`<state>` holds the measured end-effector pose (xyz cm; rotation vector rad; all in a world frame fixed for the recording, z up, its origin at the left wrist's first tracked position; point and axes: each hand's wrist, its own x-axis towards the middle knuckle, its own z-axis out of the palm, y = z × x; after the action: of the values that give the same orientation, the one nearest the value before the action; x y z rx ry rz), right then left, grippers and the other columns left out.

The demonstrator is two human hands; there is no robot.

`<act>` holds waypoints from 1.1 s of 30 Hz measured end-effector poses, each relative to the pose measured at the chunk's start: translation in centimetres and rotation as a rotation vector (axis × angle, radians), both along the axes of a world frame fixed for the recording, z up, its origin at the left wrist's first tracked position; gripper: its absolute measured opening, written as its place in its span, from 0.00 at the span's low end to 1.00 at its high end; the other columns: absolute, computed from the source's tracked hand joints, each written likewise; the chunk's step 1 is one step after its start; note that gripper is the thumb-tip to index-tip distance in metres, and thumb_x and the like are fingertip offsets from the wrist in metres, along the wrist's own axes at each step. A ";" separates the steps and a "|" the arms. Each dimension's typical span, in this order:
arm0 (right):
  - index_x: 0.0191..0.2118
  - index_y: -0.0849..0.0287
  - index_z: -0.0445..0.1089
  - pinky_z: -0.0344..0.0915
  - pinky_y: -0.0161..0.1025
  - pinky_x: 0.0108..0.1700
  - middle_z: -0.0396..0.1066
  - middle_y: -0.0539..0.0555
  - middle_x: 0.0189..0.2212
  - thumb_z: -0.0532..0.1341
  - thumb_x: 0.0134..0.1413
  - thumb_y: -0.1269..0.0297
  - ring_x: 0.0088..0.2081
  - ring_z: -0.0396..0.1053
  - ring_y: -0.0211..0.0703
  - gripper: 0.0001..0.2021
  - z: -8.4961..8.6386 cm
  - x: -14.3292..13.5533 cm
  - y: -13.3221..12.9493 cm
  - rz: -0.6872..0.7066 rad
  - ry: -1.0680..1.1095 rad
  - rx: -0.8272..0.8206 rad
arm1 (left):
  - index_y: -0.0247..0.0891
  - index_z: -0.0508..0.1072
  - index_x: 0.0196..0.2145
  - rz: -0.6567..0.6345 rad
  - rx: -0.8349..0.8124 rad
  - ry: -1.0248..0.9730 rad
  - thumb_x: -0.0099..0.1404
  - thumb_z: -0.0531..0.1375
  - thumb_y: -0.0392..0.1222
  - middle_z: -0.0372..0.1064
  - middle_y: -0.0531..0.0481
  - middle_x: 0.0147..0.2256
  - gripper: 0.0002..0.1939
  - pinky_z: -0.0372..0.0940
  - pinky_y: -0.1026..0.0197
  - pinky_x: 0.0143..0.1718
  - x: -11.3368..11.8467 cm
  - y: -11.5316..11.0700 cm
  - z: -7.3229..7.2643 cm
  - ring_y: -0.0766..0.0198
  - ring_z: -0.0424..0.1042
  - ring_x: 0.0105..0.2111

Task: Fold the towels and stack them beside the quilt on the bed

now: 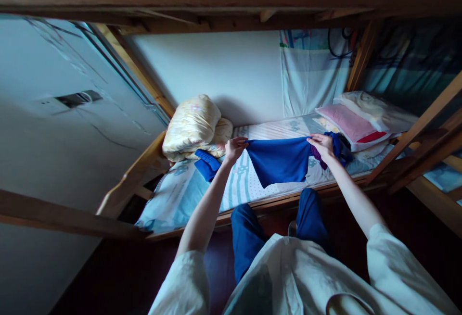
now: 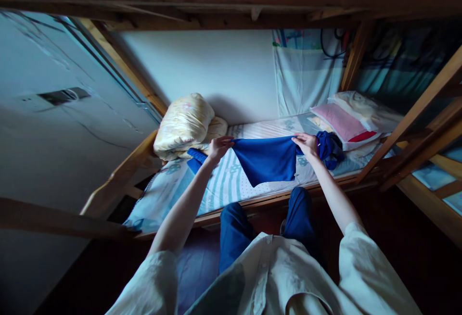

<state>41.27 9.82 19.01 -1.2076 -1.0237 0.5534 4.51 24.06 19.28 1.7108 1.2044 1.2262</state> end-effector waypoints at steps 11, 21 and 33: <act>0.35 0.61 0.82 0.76 0.43 0.40 0.83 0.59 0.33 0.81 0.27 0.52 0.37 0.80 0.50 0.26 -0.9 -0.8 -3.9 0.074 0.106 -0.151 | 0.34 0.83 0.37 0.034 -0.028 0.012 0.52 0.71 0.54 0.80 0.45 0.27 0.21 0.72 0.60 0.31 -2.6 -3.6 -0.8 0.53 0.81 0.32; 0.34 0.60 0.84 0.58 0.32 0.23 0.82 0.59 0.31 0.80 0.27 0.61 0.24 0.70 0.36 0.21 -3.6 -1.0 -3.6 0.221 0.187 -0.388 | 0.36 0.81 0.41 -0.123 -0.489 -0.239 0.42 0.77 0.61 0.82 0.41 0.35 0.34 0.77 0.52 0.42 -7.3 -5.4 -5.8 0.48 0.83 0.39; 0.21 0.60 0.78 0.56 0.31 0.23 0.73 0.50 0.17 0.72 0.27 0.73 0.20 0.64 0.35 0.07 -7.3 -5.2 14.0 0.093 0.173 -0.454 | 0.33 0.77 0.29 0.035 -0.392 -0.183 0.47 0.76 0.50 0.75 0.46 0.22 0.19 0.79 0.52 0.41 -5.2 7.5 -8.7 0.52 0.82 0.30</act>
<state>36.02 23.86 11.73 -1.4822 -0.8315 0.9838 -0.70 31.61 10.56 1.2690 1.2689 1.0574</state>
